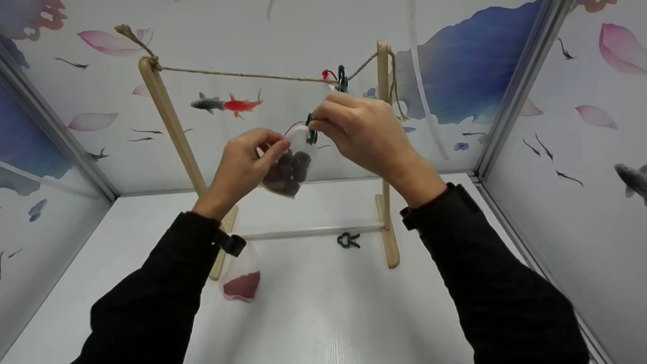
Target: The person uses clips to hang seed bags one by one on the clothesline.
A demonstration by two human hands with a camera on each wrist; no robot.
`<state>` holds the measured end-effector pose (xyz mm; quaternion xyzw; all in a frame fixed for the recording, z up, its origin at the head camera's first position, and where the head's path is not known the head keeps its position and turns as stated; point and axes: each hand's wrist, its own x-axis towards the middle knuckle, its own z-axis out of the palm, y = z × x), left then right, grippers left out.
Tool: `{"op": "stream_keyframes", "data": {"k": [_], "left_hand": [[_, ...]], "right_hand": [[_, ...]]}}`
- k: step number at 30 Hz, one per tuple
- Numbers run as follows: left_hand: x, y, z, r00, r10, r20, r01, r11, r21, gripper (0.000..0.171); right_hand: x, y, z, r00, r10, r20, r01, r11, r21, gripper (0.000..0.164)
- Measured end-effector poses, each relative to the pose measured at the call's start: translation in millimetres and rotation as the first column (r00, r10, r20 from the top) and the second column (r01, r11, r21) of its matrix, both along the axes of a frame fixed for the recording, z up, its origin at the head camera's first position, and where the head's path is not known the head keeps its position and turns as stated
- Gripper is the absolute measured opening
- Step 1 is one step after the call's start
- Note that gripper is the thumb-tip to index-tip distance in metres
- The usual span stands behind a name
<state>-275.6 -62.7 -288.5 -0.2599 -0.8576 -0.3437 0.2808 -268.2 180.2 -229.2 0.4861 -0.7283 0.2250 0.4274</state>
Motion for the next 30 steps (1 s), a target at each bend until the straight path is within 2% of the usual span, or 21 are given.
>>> {"op": "stream_keyframes", "data": {"k": [4, 7, 12, 15, 22, 30], "left_hand": [[-8.9, 4, 14.6, 1.000, -0.010, 0.010, 0.010, 1.000, 0.022, 0.024], [-12.5, 4, 23.5, 0.999, -0.021, 0.025, 0.019, 0.997, 0.074, 0.023], [-18.3, 0, 33.2, 0.995, -0.068, 0.072, 0.051, 0.975, 0.216, 0.023], [-22.2, -1, 35.8, 0.995, -0.069, 0.078, 0.047, 0.967, 0.250, 0.023], [-25.9, -4, 37.6, 0.999, 0.005, 0.036, -0.012, 0.980, 0.199, 0.023], [-27.4, -1, 41.3, 0.998, 0.061, 0.014, -0.062, 0.987, 0.151, 0.025]], "right_hand": [[-11.8, -1, 20.0, 0.998, -0.035, -0.051, 0.035, 0.999, -0.012, 0.006], [-19.2, -2, 37.3, 0.995, -0.076, -0.063, 0.075, 0.997, -0.016, 0.005], [-26.7, 0, 62.2, 0.986, -0.155, -0.061, 0.160, 0.983, 0.088, 0.019], [-30.4, 0, 70.7, 0.983, -0.183, -0.033, 0.186, 0.970, 0.157, 0.024], [-39.4, -6, 77.0, 0.968, -0.228, 0.104, 0.206, 0.960, 0.189, 0.019], [-42.5, -11, 81.8, 0.944, -0.277, 0.181, 0.232, 0.944, 0.236, 0.019]]}}
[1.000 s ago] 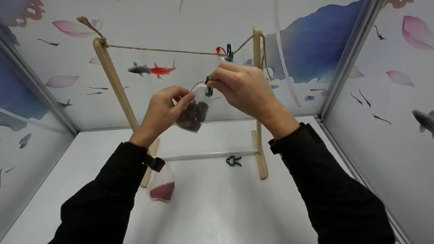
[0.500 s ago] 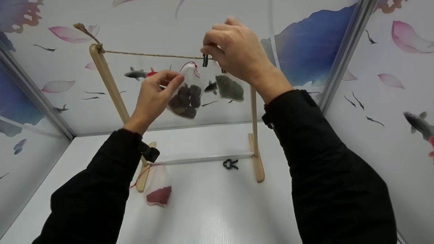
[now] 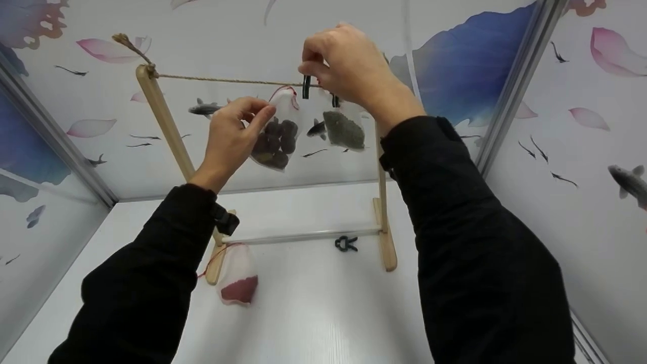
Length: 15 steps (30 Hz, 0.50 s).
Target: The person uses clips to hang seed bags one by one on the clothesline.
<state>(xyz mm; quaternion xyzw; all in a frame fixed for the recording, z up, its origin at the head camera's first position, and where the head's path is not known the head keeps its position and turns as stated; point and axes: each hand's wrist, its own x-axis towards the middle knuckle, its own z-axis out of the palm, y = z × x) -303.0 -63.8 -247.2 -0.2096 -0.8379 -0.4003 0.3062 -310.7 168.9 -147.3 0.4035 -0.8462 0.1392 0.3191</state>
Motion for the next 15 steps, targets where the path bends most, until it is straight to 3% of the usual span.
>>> {"op": "stream_keyframes", "data": {"k": [15], "left_hand": [[-2.7, 5, -0.1, 0.998, 0.056, -0.041, -0.058, 0.997, -0.060, 0.026]], "right_hand": [[-1.7, -14, -7.7, 0.993, 0.018, 0.120, -0.019, 1.000, 0.009, 0.023]]}}
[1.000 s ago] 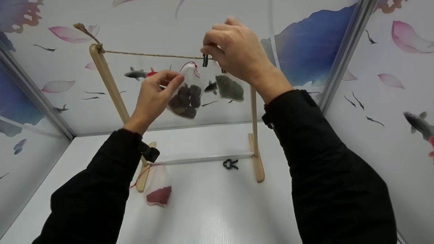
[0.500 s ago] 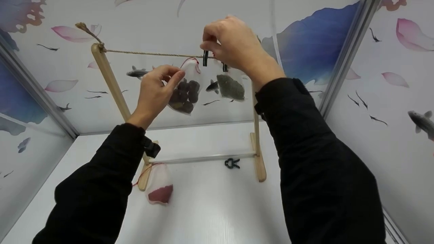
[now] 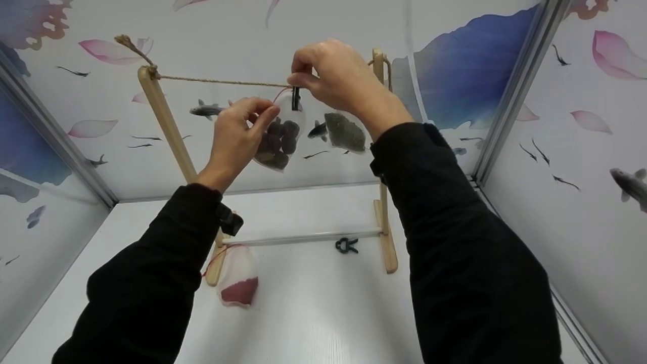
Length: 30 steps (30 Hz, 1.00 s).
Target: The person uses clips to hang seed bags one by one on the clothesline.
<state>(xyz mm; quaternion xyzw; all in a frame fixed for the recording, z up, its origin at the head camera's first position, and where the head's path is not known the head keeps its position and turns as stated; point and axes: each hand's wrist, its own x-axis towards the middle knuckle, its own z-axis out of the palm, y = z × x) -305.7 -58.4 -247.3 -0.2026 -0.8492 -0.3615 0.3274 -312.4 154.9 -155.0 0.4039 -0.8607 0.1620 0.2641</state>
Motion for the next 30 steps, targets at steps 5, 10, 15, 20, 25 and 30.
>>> {"op": "stream_keyframes", "data": {"k": [5, 10, 15, 20, 25, 30], "left_hand": [[0.1, 0, 1.0, 1.000, 0.009, 0.011, -0.009, 1.000, -0.005, 0.027], [-0.1, 1, 2.1, 0.999, 0.034, 0.033, -0.032, 0.998, -0.054, 0.028], [0.7, 3, 3.3, 0.999, 0.042, 0.022, -0.039, 0.993, -0.112, 0.029], [1.7, 4, 5.3, 0.999, 0.044, 0.017, -0.042, 0.995, -0.094, 0.028], [4.5, 5, 4.9, 0.998, 0.059, -0.003, -0.059, 0.990, -0.130, 0.026], [8.6, 9, 7.6, 0.998, 0.051, -0.029, -0.055, 0.986, -0.157, 0.028]], "right_hand": [[0.2, -3, 0.3, 1.000, -0.008, 0.004, 0.008, 1.000, -0.008, 0.023], [2.6, -5, 1.6, 1.000, 0.000, -0.011, 0.000, 1.000, -0.009, 0.022], [4.1, -8, 3.3, 0.998, 0.009, -0.055, -0.008, 1.000, 0.013, 0.020], [4.6, -11, 3.0, 0.998, 0.034, -0.057, -0.031, 0.998, 0.046, 0.018], [5.2, -14, 0.6, 0.996, 0.043, -0.078, -0.039, 0.998, 0.049, 0.018], [4.1, -15, -1.4, 0.995, 0.058, -0.085, -0.055, 0.998, 0.044, 0.017]]}}
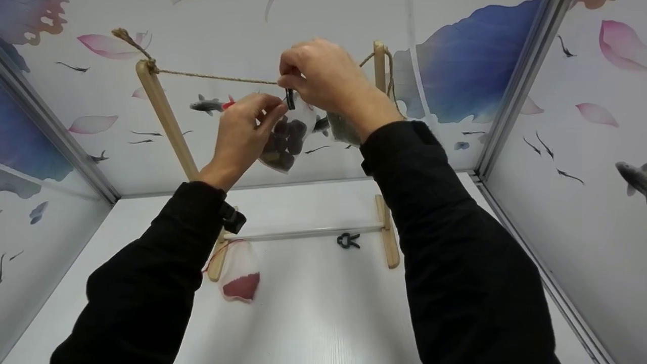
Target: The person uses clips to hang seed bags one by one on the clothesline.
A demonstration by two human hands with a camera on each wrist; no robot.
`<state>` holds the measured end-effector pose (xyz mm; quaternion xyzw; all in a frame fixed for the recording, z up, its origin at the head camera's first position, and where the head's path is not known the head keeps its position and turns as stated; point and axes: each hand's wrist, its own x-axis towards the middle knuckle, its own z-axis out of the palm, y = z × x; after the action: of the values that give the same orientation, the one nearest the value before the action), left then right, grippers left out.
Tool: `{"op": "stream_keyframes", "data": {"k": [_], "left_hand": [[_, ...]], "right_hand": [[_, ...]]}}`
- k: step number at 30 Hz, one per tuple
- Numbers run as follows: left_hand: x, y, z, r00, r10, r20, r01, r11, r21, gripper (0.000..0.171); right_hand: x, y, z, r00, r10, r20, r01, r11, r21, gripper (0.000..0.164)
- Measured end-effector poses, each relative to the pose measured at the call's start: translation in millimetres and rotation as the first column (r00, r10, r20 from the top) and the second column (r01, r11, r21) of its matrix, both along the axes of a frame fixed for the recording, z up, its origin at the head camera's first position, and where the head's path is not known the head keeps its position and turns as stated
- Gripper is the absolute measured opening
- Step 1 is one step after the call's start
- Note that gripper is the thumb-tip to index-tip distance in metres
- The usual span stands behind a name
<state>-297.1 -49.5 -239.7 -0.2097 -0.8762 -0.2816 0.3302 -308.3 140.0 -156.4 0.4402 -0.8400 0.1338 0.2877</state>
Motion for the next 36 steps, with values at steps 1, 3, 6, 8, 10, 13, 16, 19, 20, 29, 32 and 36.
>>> {"op": "stream_keyframes", "data": {"k": [1, 3, 6, 8, 10, 13, 16, 19, 20, 29, 32, 36], "left_hand": [[0.5, 1, 0.7, 1.000, 0.000, -0.001, 0.000, 1.000, 0.003, 0.028], [1.1, 1, 1.8, 1.000, 0.007, -0.003, -0.007, 1.000, 0.007, 0.028], [1.7, 0, 1.1, 1.000, 0.017, 0.003, -0.017, 1.000, 0.008, 0.027], [2.0, 0, 0.0, 1.000, 0.018, 0.007, -0.018, 1.000, 0.005, 0.028], [2.2, 0, -1.0, 1.000, 0.017, 0.010, -0.017, 1.000, 0.003, 0.028], [2.0, 1, -1.1, 1.000, 0.010, 0.008, -0.010, 1.000, 0.005, 0.028], [1.6, 2, -1.3, 1.000, 0.012, 0.010, -0.012, 1.000, 0.003, 0.027], [0.9, 3, -4.4, 1.000, 0.020, 0.017, -0.020, 1.000, -0.008, 0.028], [0.8, 3, -6.1, 0.999, 0.022, 0.023, -0.022, 1.000, -0.013, 0.028], [2.2, 1, -17.4, 0.996, 0.009, 0.085, -0.006, 1.000, -0.029, 0.029], [2.5, 0, -20.8, 0.996, 0.001, 0.085, 0.003, 0.999, -0.041, 0.031], [1.4, -3, -26.2, 0.998, -0.004, 0.055, 0.006, 0.999, -0.034, 0.034]], "right_hand": [[-0.4, 0, -0.3, 1.000, 0.005, -0.002, -0.005, 1.000, 0.001, 0.018], [-0.9, -1, -1.2, 1.000, 0.004, 0.002, -0.004, 1.000, 0.013, 0.022], [-1.4, -2, -3.7, 1.000, -0.012, 0.028, 0.011, 0.999, 0.039, 0.030], [-1.3, -3, -5.9, 0.998, -0.028, 0.056, 0.024, 0.998, 0.058, 0.035], [-1.4, -3, -8.0, 0.997, -0.034, 0.071, 0.029, 0.997, 0.065, 0.037], [-1.1, -1, -10.0, 0.997, -0.038, 0.073, 0.033, 0.997, 0.063, 0.042], [-0.3, 0, -10.8, 0.997, -0.040, 0.073, 0.035, 0.998, 0.060, 0.046], [0.6, 2, -12.4, 0.997, -0.035, 0.071, 0.031, 0.998, 0.061, 0.050], [1.0, 2, -13.3, 0.997, -0.034, 0.068, 0.030, 0.998, 0.063, 0.050], [3.5, 0, -22.9, 0.996, -0.084, -0.020, 0.085, 0.993, 0.080, 0.050], [5.6, 1, -25.9, 0.992, -0.115, -0.043, 0.117, 0.990, 0.072, 0.052], [5.9, 3, -30.6, 0.989, -0.116, -0.094, 0.122, 0.991, 0.058, 0.054]]}}
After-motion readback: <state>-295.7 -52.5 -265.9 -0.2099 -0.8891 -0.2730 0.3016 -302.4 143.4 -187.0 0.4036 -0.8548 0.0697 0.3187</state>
